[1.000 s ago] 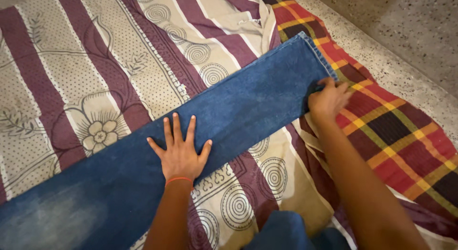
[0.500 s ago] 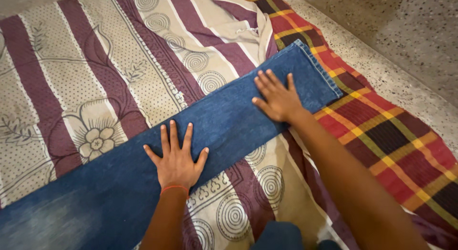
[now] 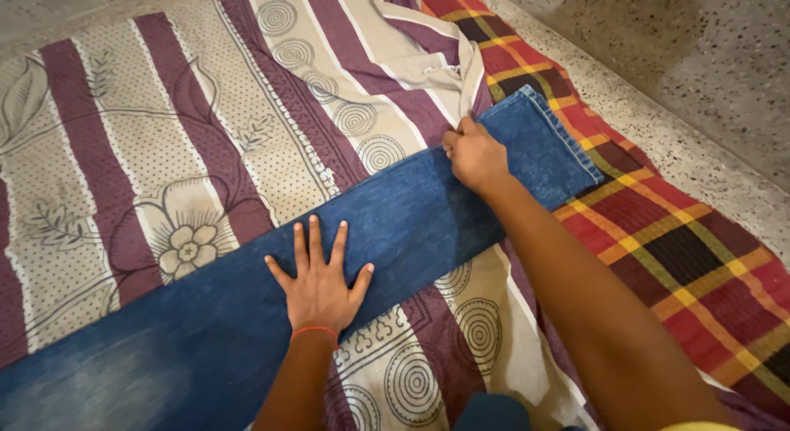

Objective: The person folds a pair of blue jeans on a bed, smoothing the fabric and folding the legs and waistband to create a compact rectangle. They then place the folded jeans aside and begin folding a pair of black trousers.

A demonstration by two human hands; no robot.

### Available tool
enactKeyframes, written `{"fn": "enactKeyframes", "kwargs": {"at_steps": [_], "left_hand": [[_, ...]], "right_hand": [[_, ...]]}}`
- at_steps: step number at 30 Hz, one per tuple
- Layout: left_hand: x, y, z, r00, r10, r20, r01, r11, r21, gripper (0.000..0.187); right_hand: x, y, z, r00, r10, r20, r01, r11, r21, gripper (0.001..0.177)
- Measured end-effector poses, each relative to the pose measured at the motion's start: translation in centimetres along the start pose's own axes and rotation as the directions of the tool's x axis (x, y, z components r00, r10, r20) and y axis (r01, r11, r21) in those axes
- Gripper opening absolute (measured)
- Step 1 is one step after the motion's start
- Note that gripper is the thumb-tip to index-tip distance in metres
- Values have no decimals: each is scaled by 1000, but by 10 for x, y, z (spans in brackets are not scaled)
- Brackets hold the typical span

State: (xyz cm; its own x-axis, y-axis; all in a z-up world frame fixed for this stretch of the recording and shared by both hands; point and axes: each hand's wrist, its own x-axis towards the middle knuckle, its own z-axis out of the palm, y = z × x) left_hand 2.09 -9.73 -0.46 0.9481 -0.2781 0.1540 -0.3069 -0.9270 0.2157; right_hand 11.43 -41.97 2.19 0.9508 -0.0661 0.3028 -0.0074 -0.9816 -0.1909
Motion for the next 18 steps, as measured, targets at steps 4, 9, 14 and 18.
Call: {"fn": "enactKeyframes", "kwargs": {"at_steps": [4,9,14,18], "left_hand": [[2,-3,2,1000,-21,-1,21,1000,-10,78],[35,-26,3,983,-179,-32,169,964,-204,51],[71,-53,3,986,-153,-69,147,986,-80,19],[75,-55,10,967,-140,-213,122,988,-93,12]], "right_hand": [[0,0,14,999,30,-11,-30,1000,7,8],[7,19,23,998,53,37,-57,992,109,12],[20,35,21,983,116,141,-149,956,252,10],[24,39,22,971,185,154,-223,930,291,11]]}}
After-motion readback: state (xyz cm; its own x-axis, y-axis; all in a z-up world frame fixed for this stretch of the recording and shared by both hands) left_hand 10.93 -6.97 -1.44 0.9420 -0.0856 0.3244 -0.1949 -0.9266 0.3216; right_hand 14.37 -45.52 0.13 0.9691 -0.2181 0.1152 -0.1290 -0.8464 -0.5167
